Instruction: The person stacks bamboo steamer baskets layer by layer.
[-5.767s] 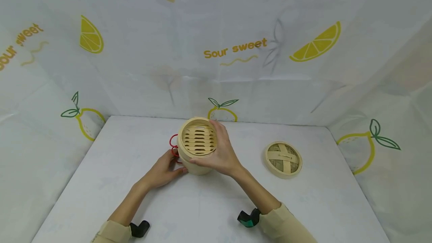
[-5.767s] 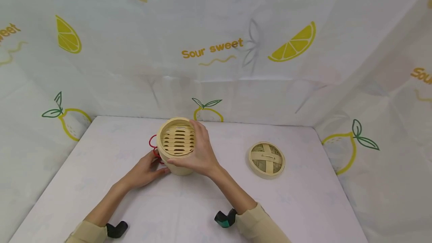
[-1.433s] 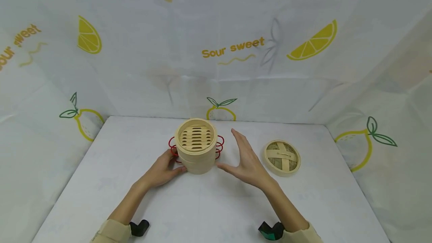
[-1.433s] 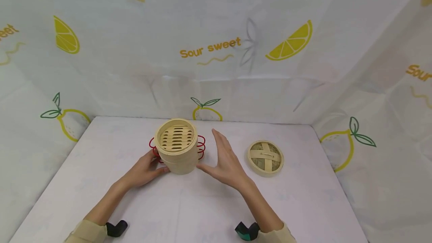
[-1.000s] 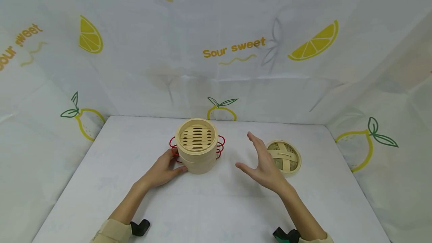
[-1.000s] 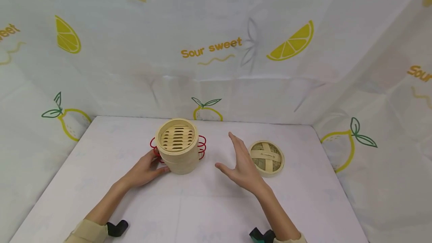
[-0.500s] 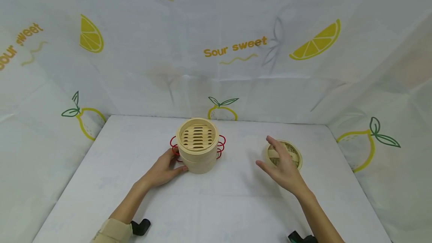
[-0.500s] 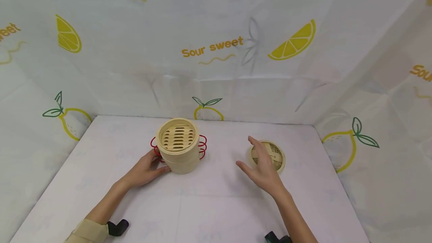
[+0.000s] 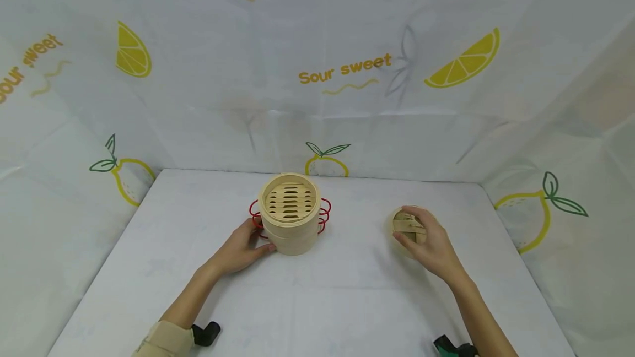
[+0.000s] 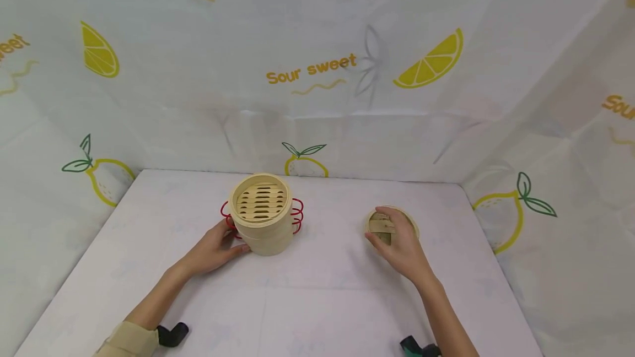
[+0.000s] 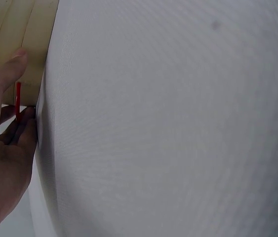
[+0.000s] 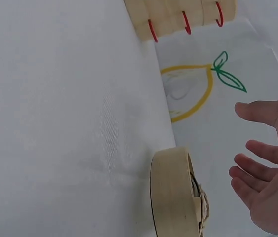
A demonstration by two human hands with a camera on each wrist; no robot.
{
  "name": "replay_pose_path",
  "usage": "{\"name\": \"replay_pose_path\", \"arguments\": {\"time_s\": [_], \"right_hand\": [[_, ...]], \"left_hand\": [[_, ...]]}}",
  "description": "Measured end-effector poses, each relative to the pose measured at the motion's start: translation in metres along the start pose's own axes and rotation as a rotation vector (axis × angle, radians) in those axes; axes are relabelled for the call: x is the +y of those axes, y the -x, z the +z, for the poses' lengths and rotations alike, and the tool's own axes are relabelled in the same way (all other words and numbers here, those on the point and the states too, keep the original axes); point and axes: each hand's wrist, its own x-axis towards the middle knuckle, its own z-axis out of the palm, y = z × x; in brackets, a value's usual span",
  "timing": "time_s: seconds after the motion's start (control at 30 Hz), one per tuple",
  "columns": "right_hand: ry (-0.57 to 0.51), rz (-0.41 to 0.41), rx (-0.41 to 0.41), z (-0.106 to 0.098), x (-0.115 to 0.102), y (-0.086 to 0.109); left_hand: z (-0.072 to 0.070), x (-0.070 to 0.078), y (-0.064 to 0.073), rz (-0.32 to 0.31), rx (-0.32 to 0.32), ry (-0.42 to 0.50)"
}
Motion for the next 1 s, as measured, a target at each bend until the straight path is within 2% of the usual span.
{"name": "replay_pose_path", "arguments": {"time_s": [0.27,0.53,0.83,1.0], "right_hand": [[0.035,0.115,-0.028,-0.008,0.023,0.004],[0.019,0.087,0.025,-0.008,0.042,0.007],[0.011,0.121,0.033,-0.012,0.056,0.006],[0.036,0.104,0.039,-0.012,0.061,0.004]], "left_hand": [[0.000,-0.001,0.000,-0.001,-0.004,-0.002],[-0.001,0.000,0.000,-0.004,-0.010,0.006],[-0.001,-0.001,0.000,-0.013,-0.014,0.006],[-0.001,-0.002,0.000,-0.006,-0.007,-0.001]]}}
